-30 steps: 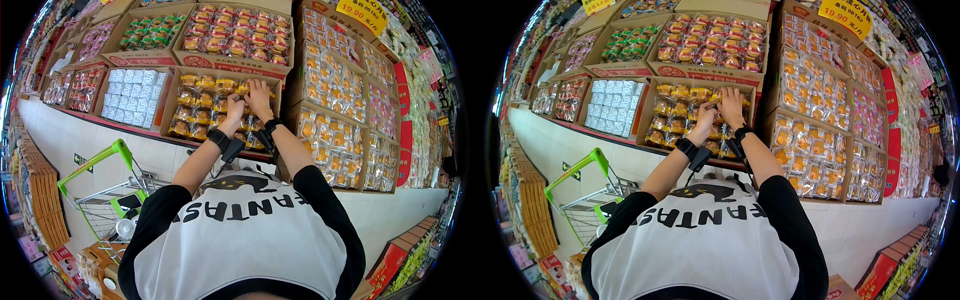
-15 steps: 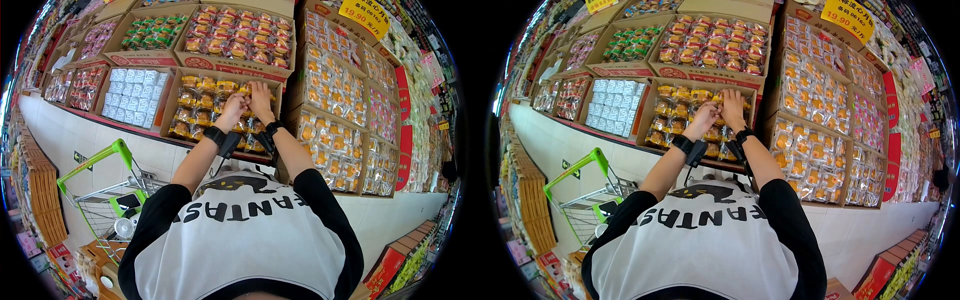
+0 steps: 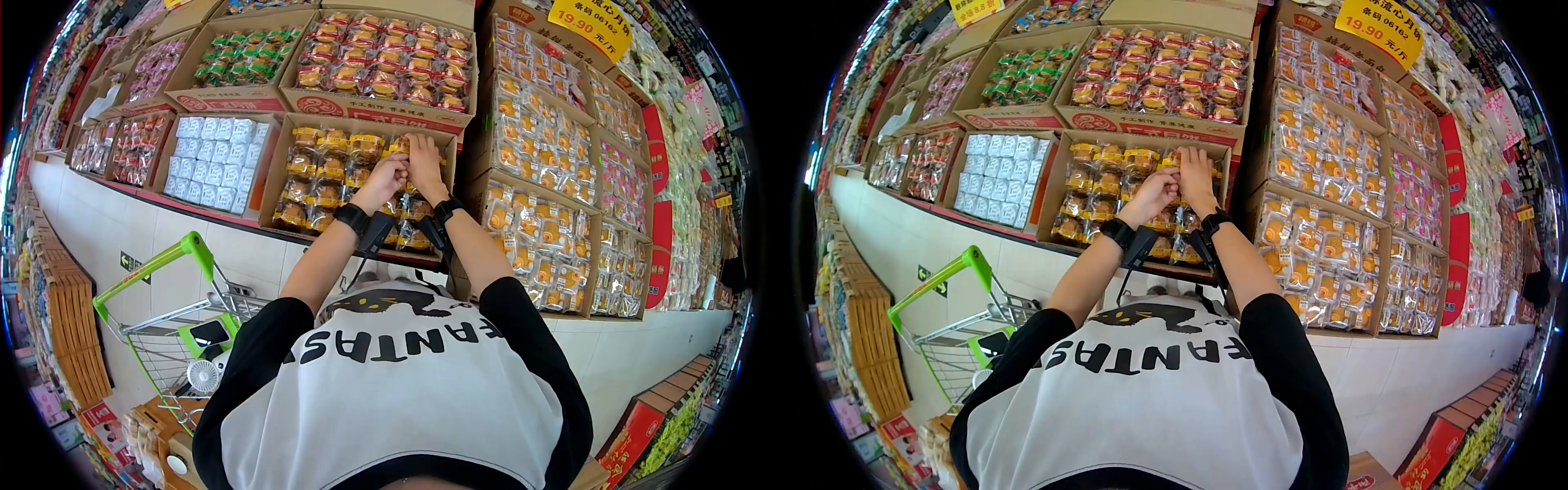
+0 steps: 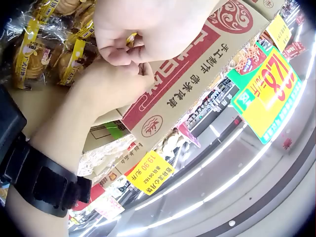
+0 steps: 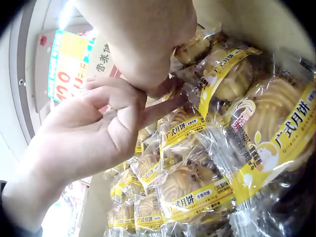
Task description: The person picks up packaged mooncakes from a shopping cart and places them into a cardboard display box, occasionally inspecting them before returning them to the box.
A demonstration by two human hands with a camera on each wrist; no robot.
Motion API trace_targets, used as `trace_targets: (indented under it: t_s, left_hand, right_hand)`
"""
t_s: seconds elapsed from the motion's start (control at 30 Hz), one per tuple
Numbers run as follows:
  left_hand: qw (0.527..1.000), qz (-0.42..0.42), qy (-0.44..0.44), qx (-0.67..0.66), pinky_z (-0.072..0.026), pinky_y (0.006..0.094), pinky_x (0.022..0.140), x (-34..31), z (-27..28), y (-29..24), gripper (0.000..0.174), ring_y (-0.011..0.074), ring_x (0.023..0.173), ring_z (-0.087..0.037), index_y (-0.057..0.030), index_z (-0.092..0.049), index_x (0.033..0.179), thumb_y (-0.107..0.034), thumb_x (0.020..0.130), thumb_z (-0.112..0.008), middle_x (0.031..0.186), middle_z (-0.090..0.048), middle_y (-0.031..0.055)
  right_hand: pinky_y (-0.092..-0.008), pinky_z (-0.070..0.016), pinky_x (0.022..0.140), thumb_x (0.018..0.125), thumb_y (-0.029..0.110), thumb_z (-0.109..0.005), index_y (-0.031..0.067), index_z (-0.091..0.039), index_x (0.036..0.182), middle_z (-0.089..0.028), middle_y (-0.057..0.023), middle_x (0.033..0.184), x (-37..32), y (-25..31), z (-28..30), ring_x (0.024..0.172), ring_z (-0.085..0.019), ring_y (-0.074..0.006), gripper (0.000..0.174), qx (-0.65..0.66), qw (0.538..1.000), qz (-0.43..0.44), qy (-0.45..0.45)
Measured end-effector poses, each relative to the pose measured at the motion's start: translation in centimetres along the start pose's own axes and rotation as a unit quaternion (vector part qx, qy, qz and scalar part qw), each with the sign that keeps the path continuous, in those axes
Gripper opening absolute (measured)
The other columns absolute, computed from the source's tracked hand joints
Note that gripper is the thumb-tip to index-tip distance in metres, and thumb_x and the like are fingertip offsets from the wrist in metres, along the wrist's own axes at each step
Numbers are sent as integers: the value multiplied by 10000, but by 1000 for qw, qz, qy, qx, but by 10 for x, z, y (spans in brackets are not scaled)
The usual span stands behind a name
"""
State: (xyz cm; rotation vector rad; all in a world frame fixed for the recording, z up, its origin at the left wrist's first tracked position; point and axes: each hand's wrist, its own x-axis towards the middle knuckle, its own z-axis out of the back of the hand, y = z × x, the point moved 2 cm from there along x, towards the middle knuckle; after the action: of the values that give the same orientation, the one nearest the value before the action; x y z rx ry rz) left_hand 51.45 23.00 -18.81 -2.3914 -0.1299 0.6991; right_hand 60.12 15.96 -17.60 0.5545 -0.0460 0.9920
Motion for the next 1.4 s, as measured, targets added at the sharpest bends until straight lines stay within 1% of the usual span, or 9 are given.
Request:
trace_targets:
  t_s: [0.27,0.33,0.67,0.83,0.9,1.07,1.17,1.27,1.4]
  left_hand:
    - [997,-10,14,-73,-391,203,569,0,2,6,317,88,624,-419,4,-428,1140,26,825,-401,789,-468,12]
    - [994,-18,46,-95,-390,202,579,3,4,9,352,88,621,-417,-5,-402,1184,12,832,-395,788,-461,11]
    - [990,-32,15,-134,-386,219,588,2,4,17,376,90,621,-458,-41,-400,1185,16,813,-397,793,-503,-3]
    - [996,-30,0,-86,-415,247,627,0,5,13,469,119,659,-495,-69,-328,1285,2,826,-392,814,-500,32]
    - [999,-19,3,-51,-424,261,637,-4,3,8,492,124,678,-496,-88,-298,1313,-5,838,-395,817,-498,34]
    - [1000,15,5,2,-436,277,659,-11,-5,1,555,136,698,-506,-118,-215,1367,-14,852,-392,819,-495,37]
    - [1000,20,0,18,-435,276,666,-12,-9,0,571,142,707,-517,-122,-197,1373,-15,849,-395,808,-497,32]
    - [997,22,-41,54,-439,277,664,-19,-17,-4,585,150,727,-530,-126,-179,1379,-17,848,-398,842,-497,36]
    - [993,51,-22,105,-446,279,651,-16,-15,-6,598,160,775,-537,-121,-141,1385,-31,854,-401,999,-465,65]
  right_hand:
    - [-428,-341,832,639,80,-604,57,-448,1089,-475,-117,1049,0,0,-1,998,-422,-302,476,-8,1000,10,-2]
    - [-430,-343,830,643,77,-596,60,-451,1082,-476,-117,1050,1,1,0,995,-423,-302,462,-16,1000,12,0]
    - [-421,-360,809,649,65,-599,71,-481,1063,-475,-103,1054,-2,-3,-3,967,-431,-308,430,-14,999,46,-10]
    - [-408,-362,834,634,79,-653,62,-477,1093,-462,-122,1063,-9,7,23,986,-428,-320,491,13,998,28,-56]
    - [-402,-360,859,635,67,-662,46,-463,1117,-449,-146,1087,-14,5,30,1008,-421,-328,522,31,994,-24,-100]
    - [-394,-364,880,666,81,-640,17,-479,1095,-434,-158,1129,-27,-8,20,1032,-413,-334,462,-11,996,-41,-81]
    - [-395,-368,897,669,83,-629,1,-479,1113,-415,-173,1162,-30,-5,13,1074,-395,-347,476,-15,997,-77,-22]
    - [-406,-361,929,654,77,-624,-25,-404,1194,-362,-206,1229,-35,2,10,1139,-346,-378,592,-55,996,-71,7]
    - [-401,-329,971,659,69,-623,-32,-338,1247,-305,-229,1283,-39,5,9,1193,-290,-403,661,-56,994,-89,30]
